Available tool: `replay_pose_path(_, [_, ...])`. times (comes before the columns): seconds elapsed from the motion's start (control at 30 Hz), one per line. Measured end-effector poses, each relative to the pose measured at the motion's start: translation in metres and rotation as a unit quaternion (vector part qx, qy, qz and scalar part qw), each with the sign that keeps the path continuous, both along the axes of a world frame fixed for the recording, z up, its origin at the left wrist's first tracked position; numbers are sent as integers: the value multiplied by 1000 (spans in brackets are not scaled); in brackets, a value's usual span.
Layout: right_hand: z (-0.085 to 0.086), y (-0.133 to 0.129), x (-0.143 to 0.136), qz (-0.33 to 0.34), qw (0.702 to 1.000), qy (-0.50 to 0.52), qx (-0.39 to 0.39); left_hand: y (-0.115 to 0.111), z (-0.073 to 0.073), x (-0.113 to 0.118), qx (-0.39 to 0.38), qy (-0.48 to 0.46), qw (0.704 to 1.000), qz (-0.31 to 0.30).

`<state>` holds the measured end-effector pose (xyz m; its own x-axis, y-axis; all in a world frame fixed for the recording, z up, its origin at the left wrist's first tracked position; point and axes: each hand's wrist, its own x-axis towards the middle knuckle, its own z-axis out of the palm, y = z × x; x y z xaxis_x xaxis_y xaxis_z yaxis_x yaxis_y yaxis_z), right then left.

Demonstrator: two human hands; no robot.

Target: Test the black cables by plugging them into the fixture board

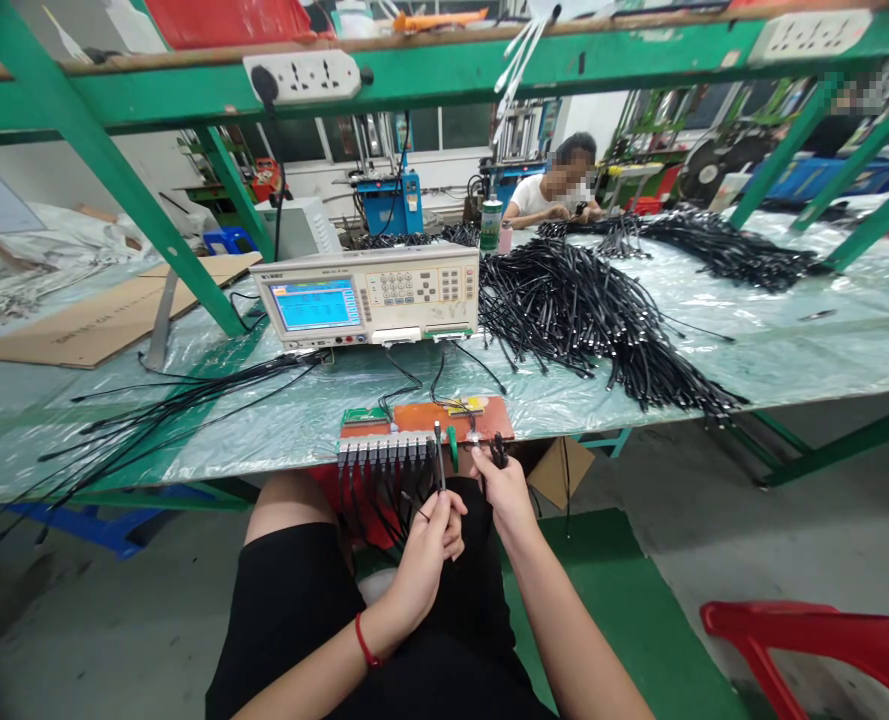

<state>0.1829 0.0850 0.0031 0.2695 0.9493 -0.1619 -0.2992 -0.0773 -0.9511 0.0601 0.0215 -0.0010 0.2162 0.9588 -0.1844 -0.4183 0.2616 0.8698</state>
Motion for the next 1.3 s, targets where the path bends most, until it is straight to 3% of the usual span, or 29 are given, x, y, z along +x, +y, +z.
replay_pose_path(0.23, [-1,-2,-1,-4,1000,29,-11,0,3,-2,3,6,1000,-4])
replay_pose_path(0.4, [-4,-23,-9,18,999,28,13,2,4,-5,4,10,1000,-6])
replay_pose_path(0.57, [10,-40,-14,13,997,41,64,0,6,-7,7,-17,999,-40])
replay_pose_path(0.7, [18,-33,-12,10,997,72,40,-3,9,-7,10,-26,997,-68])
replay_pose_path(0.93, [15,-21,-15,38,999,-15,33,-2,5,-8,23,-18,995,-97])
replay_pose_path(1.0, [16,-23,-15,32,999,-6,39,-1,4,-8,34,2,996,-81])
replay_pose_path(1.1, [15,-25,-12,18,997,36,64,2,6,-10,46,31,998,5])
replay_pose_path(1.17, [8,-25,-7,8,996,47,78,4,6,-12,44,32,997,50])
replay_pose_path(1.3, [-14,-20,4,26,997,6,65,5,1,-14,39,30,996,76])
